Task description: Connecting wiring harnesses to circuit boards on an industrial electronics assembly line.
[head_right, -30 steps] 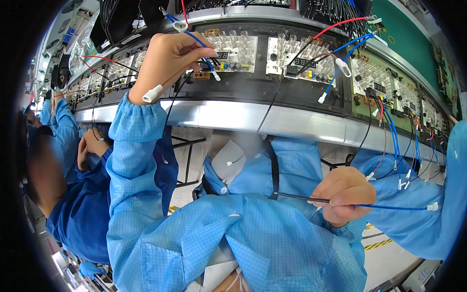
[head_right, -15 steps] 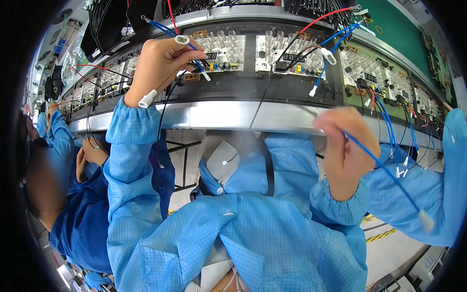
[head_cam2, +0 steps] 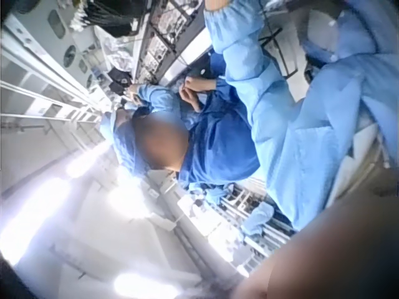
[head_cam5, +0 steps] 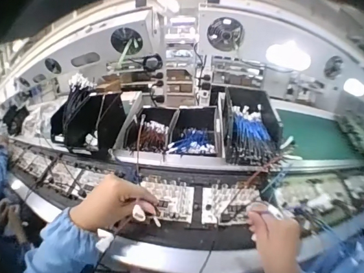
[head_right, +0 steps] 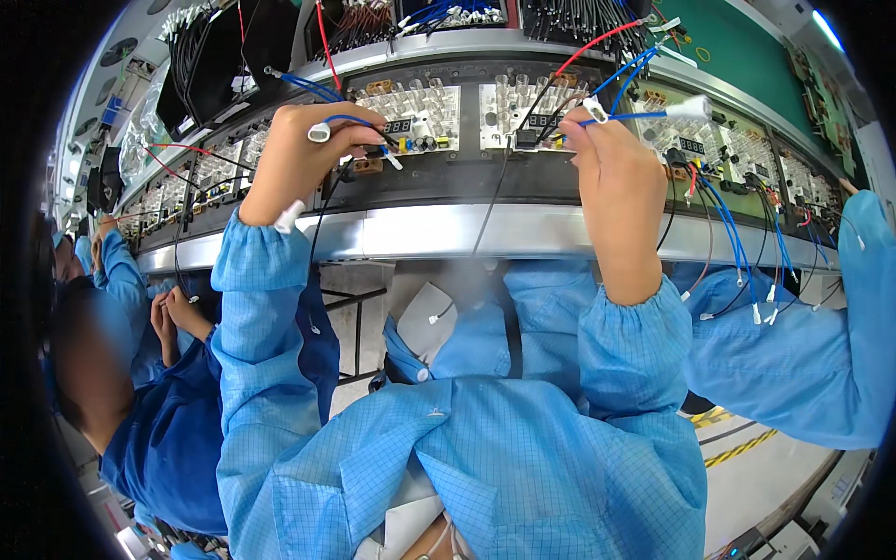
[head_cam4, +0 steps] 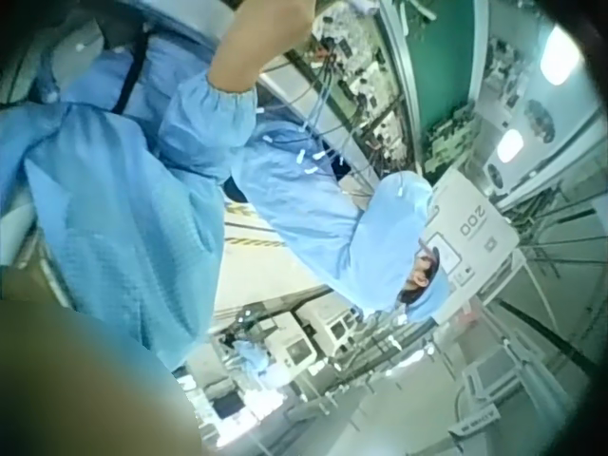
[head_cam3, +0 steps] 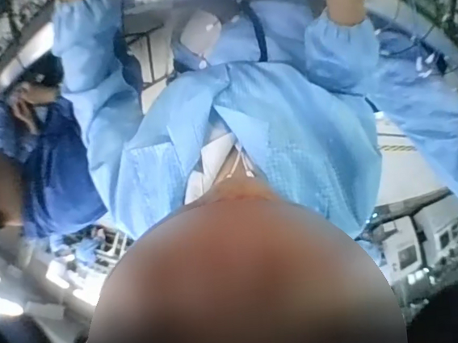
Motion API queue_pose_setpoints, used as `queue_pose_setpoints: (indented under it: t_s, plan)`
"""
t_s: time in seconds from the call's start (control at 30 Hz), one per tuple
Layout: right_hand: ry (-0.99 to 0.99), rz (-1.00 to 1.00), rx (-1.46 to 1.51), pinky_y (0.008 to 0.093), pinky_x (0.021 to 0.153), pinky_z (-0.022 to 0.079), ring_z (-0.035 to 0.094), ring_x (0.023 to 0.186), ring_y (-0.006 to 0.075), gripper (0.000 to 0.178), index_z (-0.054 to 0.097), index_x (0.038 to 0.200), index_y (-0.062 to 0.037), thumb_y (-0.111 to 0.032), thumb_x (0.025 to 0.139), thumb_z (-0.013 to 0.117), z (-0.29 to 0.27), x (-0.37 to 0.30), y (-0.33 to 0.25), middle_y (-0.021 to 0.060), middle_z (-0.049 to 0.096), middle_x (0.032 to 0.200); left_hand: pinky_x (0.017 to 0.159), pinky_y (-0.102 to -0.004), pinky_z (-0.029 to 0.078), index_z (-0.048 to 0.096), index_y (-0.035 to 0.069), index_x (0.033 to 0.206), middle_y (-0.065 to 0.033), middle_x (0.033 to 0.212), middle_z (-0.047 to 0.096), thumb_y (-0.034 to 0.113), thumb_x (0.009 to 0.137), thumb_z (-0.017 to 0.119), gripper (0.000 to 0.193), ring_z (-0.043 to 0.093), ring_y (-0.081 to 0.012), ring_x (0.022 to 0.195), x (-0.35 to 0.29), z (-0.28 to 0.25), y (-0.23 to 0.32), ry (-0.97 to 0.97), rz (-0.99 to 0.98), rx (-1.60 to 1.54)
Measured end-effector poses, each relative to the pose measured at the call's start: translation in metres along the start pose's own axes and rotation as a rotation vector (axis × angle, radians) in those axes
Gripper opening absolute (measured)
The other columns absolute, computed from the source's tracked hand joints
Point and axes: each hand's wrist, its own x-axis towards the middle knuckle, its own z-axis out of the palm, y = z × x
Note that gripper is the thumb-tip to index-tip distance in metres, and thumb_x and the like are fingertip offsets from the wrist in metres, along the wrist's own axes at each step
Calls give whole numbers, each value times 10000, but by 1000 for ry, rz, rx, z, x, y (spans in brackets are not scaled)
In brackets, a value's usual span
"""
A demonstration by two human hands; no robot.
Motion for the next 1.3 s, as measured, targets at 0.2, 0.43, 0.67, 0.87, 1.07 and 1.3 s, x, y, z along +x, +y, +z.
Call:
queue_pose_setpoints:
  t_s: [0.2, 0.43, 0.67, 0.87, 1.07, 1.3]
  plan:
    - [-46, 45, -15, 268, 601, 502, 639, 634, 145, 183, 655, 987, -3, -148, 963, 546, 3, 9, 7, 88, 674, 753, 567, -293, 517, 685, -5, 962, -141, 739, 678, 25, 849, 657, 120, 682, -200, 639, 0, -8, 9, 56, -24, 11]
    - [-59, 30, -30, 266, 587, 492, 634, 626, 145, 190, 662, 973, -5, -162, 961, 555, -1, 13, 12, 83, 674, 742, 580, -239, 516, 697, 6, 1003, -118, 787, 694, 30, 884, 636, 136, 703, -154, 692, -15, -17, 33, 152, -151, -41]
    - [-24, -16, -53, 270, 534, 465, 624, 579, 137, 154, 665, 932, -14, -155, 931, 602, 7, 28, 20, 89, 645, 691, 630, -227, 532, 705, -7, 1010, -77, 783, 697, 9, 903, 609, 145, 670, -112, 701, -36, -16, 49, 312, -269, -143]
    - [22, -52, -78, 260, 507, 446, 628, 548, 132, 131, 666, 927, -29, -148, 927, 611, 9, 33, 25, 86, 619, 622, 627, -223, 527, 700, -28, 1000, -90, 785, 687, 45, 929, 598, 145, 653, -112, 698, -54, -15, 46, 433, -370, -171]
    - [-20, 54, 77, 225, 534, 468, 640, 603, 95, 108, 669, 972, -29, -104, 934, 601, 2, 22, 21, 51, 667, 690, 563, -209, 482, 625, -6, 1206, -65, 746, 667, 137, 961, 574, 288, 597, -86, 607, -55, -22, 35, 273, -689, -162]
    - [-47, 185, 322, 198, 590, 478, 612, 663, 64, 273, 599, 1169, 4, -49, 904, 637, -9, 6, 9, 47, 658, 780, 536, -222, 484, 540, 23, 1307, -76, 734, 664, 154, 973, 550, 359, 598, -87, 569, -29, -26, 13, 312, -615, -187]
